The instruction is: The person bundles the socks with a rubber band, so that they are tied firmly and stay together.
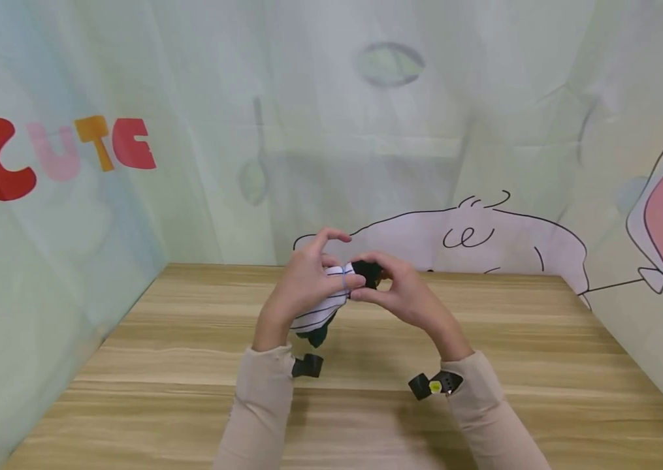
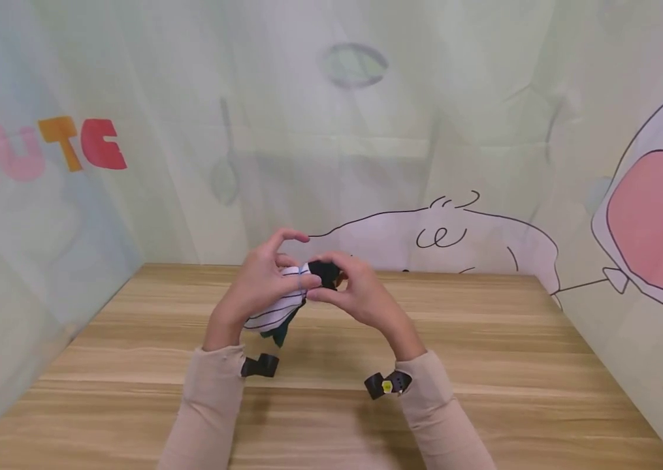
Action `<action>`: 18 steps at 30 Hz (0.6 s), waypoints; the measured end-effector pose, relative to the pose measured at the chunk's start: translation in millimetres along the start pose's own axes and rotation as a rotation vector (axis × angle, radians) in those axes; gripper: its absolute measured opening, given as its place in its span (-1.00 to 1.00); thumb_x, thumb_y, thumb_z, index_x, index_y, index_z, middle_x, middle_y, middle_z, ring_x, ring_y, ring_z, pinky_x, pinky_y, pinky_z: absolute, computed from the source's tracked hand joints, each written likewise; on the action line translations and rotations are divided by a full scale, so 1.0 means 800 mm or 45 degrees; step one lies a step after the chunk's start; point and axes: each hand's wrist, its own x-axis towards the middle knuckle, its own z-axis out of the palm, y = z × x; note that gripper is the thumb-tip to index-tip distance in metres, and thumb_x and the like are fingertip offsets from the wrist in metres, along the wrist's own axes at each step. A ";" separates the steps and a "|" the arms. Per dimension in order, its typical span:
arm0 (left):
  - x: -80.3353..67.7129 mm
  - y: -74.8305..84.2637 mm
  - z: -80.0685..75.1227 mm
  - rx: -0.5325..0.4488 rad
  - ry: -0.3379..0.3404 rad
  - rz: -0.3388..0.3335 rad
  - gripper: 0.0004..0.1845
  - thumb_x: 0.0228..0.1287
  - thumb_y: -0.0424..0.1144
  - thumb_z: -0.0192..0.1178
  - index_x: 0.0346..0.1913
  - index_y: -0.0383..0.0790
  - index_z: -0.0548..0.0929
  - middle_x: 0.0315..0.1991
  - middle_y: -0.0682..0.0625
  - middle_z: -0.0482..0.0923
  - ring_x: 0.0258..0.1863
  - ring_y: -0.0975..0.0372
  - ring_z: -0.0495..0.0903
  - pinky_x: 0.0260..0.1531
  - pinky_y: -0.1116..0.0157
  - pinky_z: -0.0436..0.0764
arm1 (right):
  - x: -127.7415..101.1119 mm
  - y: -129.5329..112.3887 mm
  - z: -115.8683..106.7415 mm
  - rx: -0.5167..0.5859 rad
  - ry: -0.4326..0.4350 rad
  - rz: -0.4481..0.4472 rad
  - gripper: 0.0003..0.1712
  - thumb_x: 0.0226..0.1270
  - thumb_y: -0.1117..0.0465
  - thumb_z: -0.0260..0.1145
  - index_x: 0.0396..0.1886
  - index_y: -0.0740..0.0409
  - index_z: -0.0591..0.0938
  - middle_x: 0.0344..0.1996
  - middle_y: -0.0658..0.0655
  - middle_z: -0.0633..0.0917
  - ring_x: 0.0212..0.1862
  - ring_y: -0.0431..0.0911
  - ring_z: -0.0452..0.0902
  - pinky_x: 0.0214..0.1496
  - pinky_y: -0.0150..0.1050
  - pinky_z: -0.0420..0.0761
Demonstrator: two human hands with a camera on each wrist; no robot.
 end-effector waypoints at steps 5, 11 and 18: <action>0.000 -0.001 -0.003 -0.006 0.033 0.040 -0.40 -0.11 0.02 0.34 0.06 0.20 0.34 -0.41 0.09 0.64 -0.53 0.26 0.59 -0.47 0.25 0.53 | 0.001 -0.007 -0.006 0.038 0.008 0.071 -0.61 0.03 0.09 0.35 -0.13 -0.03 0.46 -0.27 -0.05 0.58 -0.28 -0.18 0.51 -0.23 -0.28 0.54; 0.001 -0.002 -0.007 0.091 0.092 0.140 -0.44 -0.07 0.02 0.32 0.06 0.23 0.37 -0.29 0.15 0.62 -0.42 0.34 0.59 -0.40 0.30 0.54 | 0.002 -0.035 -0.015 0.027 0.090 0.080 -0.69 0.03 0.28 0.35 -0.24 0.14 0.45 -0.33 0.05 0.57 -0.31 -0.13 0.50 -0.26 -0.22 0.55; 0.002 -0.002 -0.007 0.187 0.099 0.236 -0.48 -0.05 0.00 0.31 0.03 0.12 0.41 -0.27 0.16 0.59 -0.37 0.35 0.57 -0.33 0.31 0.52 | 0.002 -0.043 -0.017 -0.042 0.178 0.046 -0.74 0.03 0.31 0.34 -0.29 0.18 0.45 -0.34 0.05 0.55 -0.28 -0.13 0.51 -0.26 -0.23 0.56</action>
